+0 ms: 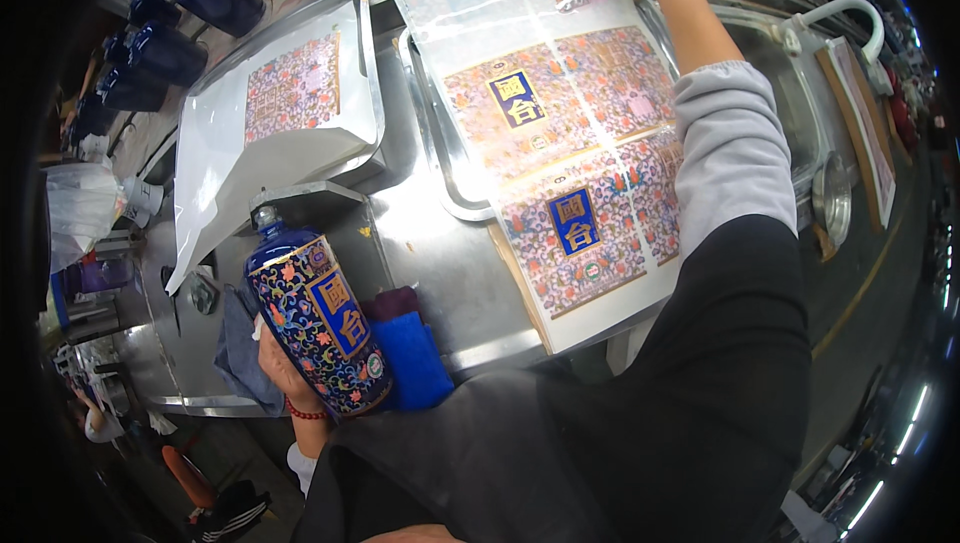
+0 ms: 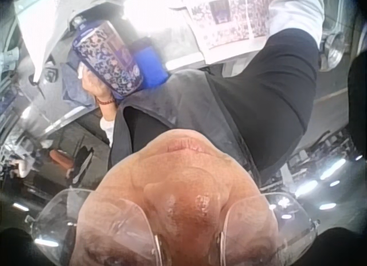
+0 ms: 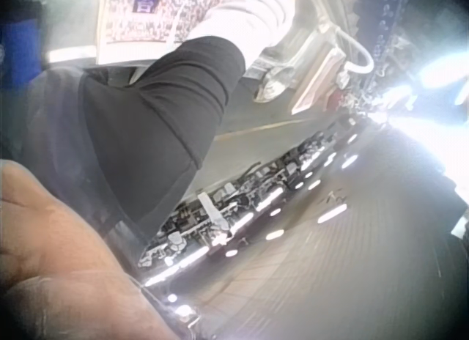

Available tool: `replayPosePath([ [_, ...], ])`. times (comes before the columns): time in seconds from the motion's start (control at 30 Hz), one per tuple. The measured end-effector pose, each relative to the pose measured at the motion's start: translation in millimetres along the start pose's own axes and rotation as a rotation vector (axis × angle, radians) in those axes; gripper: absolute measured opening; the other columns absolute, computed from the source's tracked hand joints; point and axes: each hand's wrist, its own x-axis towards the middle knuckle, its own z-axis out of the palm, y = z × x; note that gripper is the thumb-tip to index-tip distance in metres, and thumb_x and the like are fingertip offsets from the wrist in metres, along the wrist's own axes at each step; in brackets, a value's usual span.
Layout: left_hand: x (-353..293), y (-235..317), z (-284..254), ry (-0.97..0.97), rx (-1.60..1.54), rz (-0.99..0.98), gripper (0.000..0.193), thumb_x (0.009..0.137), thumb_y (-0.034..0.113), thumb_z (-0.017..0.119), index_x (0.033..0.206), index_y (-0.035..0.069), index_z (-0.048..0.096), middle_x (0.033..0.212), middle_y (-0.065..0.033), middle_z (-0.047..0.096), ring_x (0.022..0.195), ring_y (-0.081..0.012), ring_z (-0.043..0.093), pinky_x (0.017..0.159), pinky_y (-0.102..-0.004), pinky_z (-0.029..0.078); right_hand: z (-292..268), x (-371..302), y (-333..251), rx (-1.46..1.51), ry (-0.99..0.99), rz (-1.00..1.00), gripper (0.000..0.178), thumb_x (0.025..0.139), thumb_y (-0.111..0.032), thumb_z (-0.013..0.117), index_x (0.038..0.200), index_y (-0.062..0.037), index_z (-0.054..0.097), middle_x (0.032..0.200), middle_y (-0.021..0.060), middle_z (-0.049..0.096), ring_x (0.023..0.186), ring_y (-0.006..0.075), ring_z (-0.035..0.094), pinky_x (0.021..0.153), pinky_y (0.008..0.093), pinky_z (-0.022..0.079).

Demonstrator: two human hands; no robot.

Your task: The person applies decorative stickers to a blue ceramic bottle, using a green squeegee to smooth the surface and a cloth to wipe it. They rotate the bottle to cover different areas and occasionally rinse the squeegee in a sink.

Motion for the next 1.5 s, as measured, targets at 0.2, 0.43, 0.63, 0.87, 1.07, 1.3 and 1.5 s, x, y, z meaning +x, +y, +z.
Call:
replayPosePath([
  [0.2,-0.8,-1.4,3.6,0.006,-0.074,0.005,0.057,0.111,0.040,0.039,0.116,-0.010,0.065,0.112,-0.0177,0.071,0.112,-0.0291,0.063,0.103,-0.0419,0.042,0.3,-3.6,42.0,0.115,0.070,0.003,0.014,0.085,-0.016,0.067,0.080,-0.0023,0.068,0.092,0.0185,0.064,0.098,0.0398,0.061,0.086,0.0496,0.049],
  [0.43,1.6,-3.3,9.8,0.005,-0.245,-0.017,0.056,0.111,0.040,0.040,0.118,-0.012,0.062,0.114,-0.0134,0.069,0.097,-0.0179,0.066,0.088,-0.0318,0.051,-14.4,-20.3,101.9,0.094,0.126,0.113,0.017,0.085,-0.018,0.070,0.081,-0.0020,0.068,0.090,0.0203,0.063,0.092,0.0413,0.062,0.084,0.0510,0.049],
  [0.63,0.8,-6.6,9.6,-0.040,-0.374,-0.023,0.055,0.110,0.040,0.044,0.125,-0.011,0.058,0.115,-0.0136,0.070,0.099,-0.0178,0.069,0.085,-0.0312,0.055,-46.3,-46.1,173.5,0.046,0.123,0.205,0.016,0.086,-0.019,0.071,0.084,-0.0030,0.069,0.090,0.0202,0.065,0.093,0.0398,0.063,0.086,0.0483,0.050],
  [0.87,3.8,-3.4,12.3,-0.121,-0.674,-0.271,0.053,0.108,0.034,0.048,0.138,-0.009,0.050,0.125,-0.0177,0.067,0.106,-0.0240,0.070,0.090,-0.0385,0.060,-131.3,-110.0,199.4,-0.339,0.081,-0.120,0.019,0.094,-0.025,0.069,0.092,-0.0064,0.068,0.104,0.0100,0.068,0.102,0.0279,0.067,0.084,0.0421,0.054],
  [1.07,7.6,1.2,6.7,-0.185,-1.206,-0.587,0.056,0.108,0.035,0.030,0.143,-0.005,0.048,0.135,-0.0216,0.061,0.115,-0.0346,0.066,0.099,-0.0505,0.055,-121.0,-235.8,140.4,-0.269,-0.372,-0.046,0.010,0.087,-0.017,0.070,0.095,-0.0126,0.067,0.121,0.0009,0.062,0.124,0.0245,0.056,0.080,0.0458,0.056],
  [1.3,7.0,-12.6,2.7,-0.146,-1.228,-0.569,0.054,0.107,0.035,0.031,0.143,-0.001,0.049,0.135,-0.0189,0.062,0.117,-0.0346,0.065,0.101,-0.0513,0.053,-106.6,-258.9,137.4,-0.153,-0.740,0.024,0.007,0.086,-0.014,0.068,0.091,-0.0096,0.068,0.112,0.0055,0.060,0.117,0.0272,0.057,0.082,0.0458,0.056],
  [1.5,2.7,-12.9,0.7,-0.106,-1.188,-0.600,0.054,0.107,0.034,0.031,0.143,-0.002,0.050,0.135,-0.0189,0.062,0.117,-0.0341,0.065,0.100,-0.0505,0.054,-119.9,-238.1,125.1,-0.221,-1.042,0.247,0.031,0.084,-0.027,0.076,0.111,-0.0139,0.075,0.125,0.0078,0.061,0.123,0.0319,0.056,0.093,0.0444,0.055],
])
